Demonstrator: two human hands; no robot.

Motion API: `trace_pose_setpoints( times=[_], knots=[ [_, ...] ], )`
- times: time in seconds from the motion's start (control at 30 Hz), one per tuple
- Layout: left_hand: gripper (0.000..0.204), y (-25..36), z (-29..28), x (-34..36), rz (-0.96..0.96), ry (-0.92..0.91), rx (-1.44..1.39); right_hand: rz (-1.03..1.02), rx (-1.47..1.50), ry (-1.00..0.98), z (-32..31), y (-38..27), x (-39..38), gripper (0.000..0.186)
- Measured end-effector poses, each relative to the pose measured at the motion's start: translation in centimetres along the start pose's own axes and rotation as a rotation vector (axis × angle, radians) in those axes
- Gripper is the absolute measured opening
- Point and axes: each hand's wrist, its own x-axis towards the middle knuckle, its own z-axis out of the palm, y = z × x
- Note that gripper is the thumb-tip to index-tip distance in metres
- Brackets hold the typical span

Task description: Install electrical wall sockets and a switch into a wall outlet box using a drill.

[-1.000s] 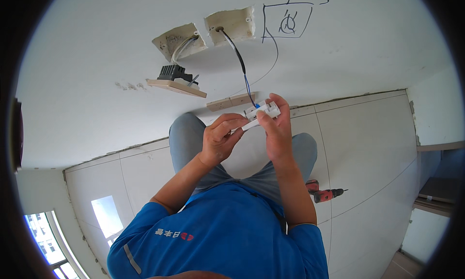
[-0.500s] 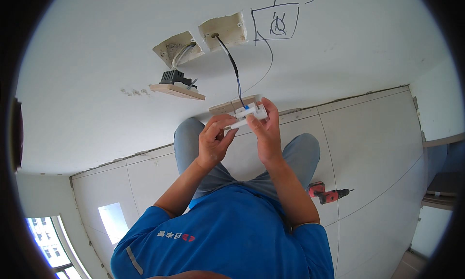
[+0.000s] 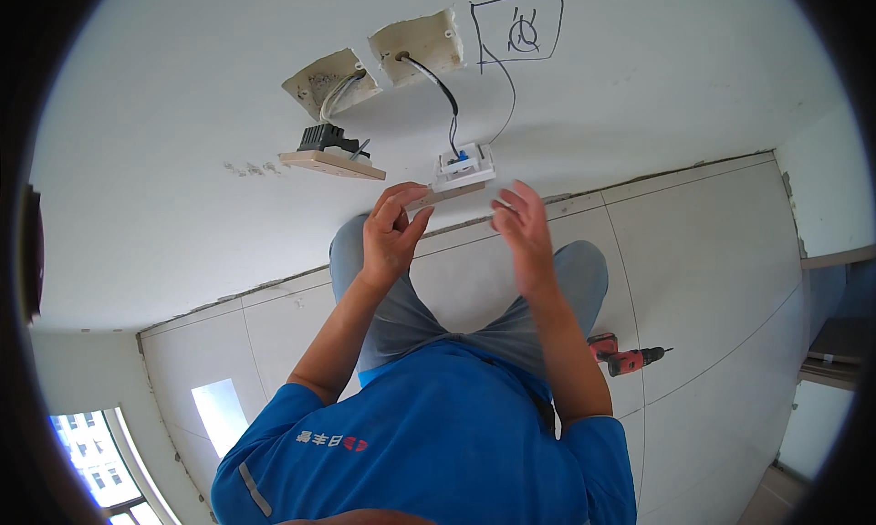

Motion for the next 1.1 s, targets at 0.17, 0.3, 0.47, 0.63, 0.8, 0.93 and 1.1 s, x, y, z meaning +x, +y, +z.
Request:
trace_pose_setpoints(
  times=[0.17,0.3,0.47,0.63,0.8,0.93,1.1],
  knots=[
    [0.020,-2.7,-0.9,-1.8,-0.204,-0.045,0.027,-0.332,-0.493,0.503,-12.3,3.9,-1.9,0.042],
    [0.015,-5.2,-1.7,-3.7,-0.401,-0.220,-0.370,-0.039,-0.395,0.817,-25.5,10.0,-6.1,0.030],
    [0.015,-7.2,-3.9,-3.6,-0.491,-0.388,-0.432,0.550,0.284,0.539,-30.8,21.7,-15.6,0.042],
    [0.016,-8.2,-5.2,-2.8,-0.700,-0.306,-0.550,0.521,0.301,0.551,-28.3,25.7,-19.2,0.049],
    [0.017,-8.8,-5.1,-3.3,-0.709,-0.228,-0.687,0.352,0.273,0.588,-26.1,22.7,-17.4,0.052],
    [0.017,-9.2,-5.2,-3.5,-0.688,-0.210,-0.718,0.304,0.242,0.619,-25.1,20.3,-16.8,0.055],
    [0.018,-9.6,-5.3,-3.5,-0.701,-0.217,-0.780,0.300,0.125,0.635,-23.9,19.3,-17.6,0.055]
  ],
)
